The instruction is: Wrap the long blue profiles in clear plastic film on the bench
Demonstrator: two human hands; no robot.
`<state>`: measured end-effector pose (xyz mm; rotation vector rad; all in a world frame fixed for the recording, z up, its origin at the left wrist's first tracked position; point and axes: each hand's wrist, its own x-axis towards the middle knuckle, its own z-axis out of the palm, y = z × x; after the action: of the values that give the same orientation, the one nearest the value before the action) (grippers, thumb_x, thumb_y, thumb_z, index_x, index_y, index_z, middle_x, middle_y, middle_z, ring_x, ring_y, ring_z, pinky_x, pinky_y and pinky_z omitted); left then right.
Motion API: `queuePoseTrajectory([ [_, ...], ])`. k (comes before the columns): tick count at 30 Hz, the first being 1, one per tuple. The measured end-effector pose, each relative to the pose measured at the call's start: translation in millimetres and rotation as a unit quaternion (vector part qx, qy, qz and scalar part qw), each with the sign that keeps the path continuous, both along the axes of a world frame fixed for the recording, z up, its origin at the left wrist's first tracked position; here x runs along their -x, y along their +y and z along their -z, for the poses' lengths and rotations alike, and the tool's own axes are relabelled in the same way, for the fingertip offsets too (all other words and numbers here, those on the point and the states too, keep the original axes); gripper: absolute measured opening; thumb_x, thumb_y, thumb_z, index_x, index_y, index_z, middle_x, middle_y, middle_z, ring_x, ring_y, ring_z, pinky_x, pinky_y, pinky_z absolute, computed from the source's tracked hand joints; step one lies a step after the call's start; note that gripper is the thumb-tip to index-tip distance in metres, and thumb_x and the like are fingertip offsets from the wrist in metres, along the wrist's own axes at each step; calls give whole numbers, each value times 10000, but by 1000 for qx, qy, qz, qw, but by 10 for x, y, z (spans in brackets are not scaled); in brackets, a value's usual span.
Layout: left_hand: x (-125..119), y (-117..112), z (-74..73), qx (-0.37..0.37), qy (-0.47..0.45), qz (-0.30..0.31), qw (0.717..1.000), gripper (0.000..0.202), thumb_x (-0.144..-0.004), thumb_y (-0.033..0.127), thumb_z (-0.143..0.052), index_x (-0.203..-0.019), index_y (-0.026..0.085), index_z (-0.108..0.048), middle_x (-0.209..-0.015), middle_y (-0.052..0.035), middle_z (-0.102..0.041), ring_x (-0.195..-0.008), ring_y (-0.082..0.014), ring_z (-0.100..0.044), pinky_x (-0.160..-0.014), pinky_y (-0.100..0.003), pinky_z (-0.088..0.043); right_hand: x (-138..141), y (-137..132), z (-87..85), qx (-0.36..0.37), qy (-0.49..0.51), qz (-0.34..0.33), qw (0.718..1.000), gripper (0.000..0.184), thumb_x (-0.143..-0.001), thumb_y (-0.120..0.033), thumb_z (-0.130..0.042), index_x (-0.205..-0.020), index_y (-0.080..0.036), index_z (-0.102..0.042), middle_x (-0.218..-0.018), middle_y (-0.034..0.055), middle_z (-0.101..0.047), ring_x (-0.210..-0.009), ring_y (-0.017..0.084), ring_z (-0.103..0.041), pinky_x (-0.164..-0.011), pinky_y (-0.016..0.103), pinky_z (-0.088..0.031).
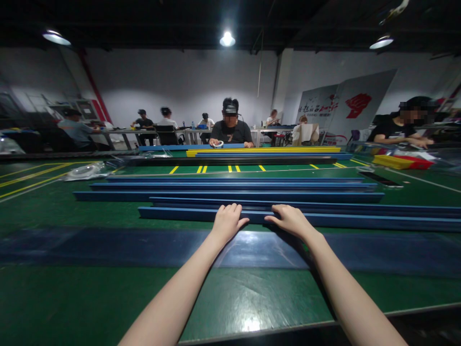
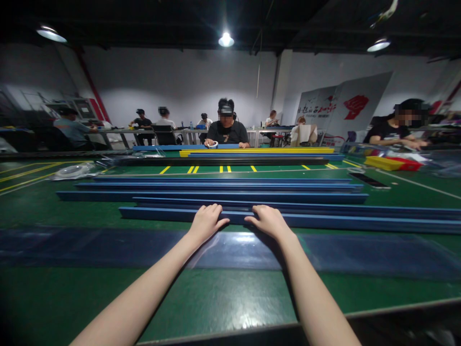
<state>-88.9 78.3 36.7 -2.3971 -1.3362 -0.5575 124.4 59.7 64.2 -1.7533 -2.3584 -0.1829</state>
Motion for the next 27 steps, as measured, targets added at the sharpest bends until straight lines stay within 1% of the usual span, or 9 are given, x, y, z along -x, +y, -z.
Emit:
queuePoseTrajectory([
  [2,0,0,0,-1,0,1,1000,291,-814,456,-490,-874,173,-515,-859,-46,-605,-816,-199,-552,-685,-309,-338,-12,-2,-9,-8,11,1,1000,335,-818,-507,-418,-771,-205,-557,-832,40,-642,-787,181,-583,-558,230,-296],
  [5,2,-3,-4,-1,0,3,1000,293,-817,456,-484,-882,171,-515,-868,-47,-607,-815,-200,-552,-686,-309,-337,-19,-6,-28,-19,18,22,999,361,-784,-551,-445,-740,-207,-546,-801,26,-635,-745,174,-575,-534,230,-275],
  [9,2,-9,-9,2,1,3,1000,293,-819,455,-481,-885,171,-515,-870,-48,-608,-813,-201,-552,-686,-309,-336,-11,-12,-46,-19,18,56,998,385,-749,-585,-470,-700,-209,-537,-778,19,-637,-729,179,-571,-512,234,-248],
  [11,1,-8,-10,4,1,3,1000,291,-820,452,-482,-884,170,-516,-871,-49,-609,-816,-202,-553,-684,-310,-336,-7,-11,-46,-17,19,61,998,390,-743,-590,-474,-695,-208,-537,-779,21,-638,-729,178,-570,-510,234,-242],
  [19,-4,-3,-6,13,-3,-5,1000,301,-811,457,-494,-878,164,-517,-865,-47,-610,-822,-201,-556,-693,-308,-339,-23,5,-24,-24,20,51,998,407,-743,-597,-466,-679,-201,-532,-754,20,-622,-699,162,-551,-509,231,-236],
  [27,-2,-9,-15,13,3,-4,1000,307,-819,459,-480,-889,163,-516,-868,-51,-610,-827,-202,-554,-697,-307,-335,-20,-6,-18,-27,12,37,999,395,-770,-579,-443,-698,-201,-535,-763,34,-627,-717,168,-557,-513,230,-237],
])
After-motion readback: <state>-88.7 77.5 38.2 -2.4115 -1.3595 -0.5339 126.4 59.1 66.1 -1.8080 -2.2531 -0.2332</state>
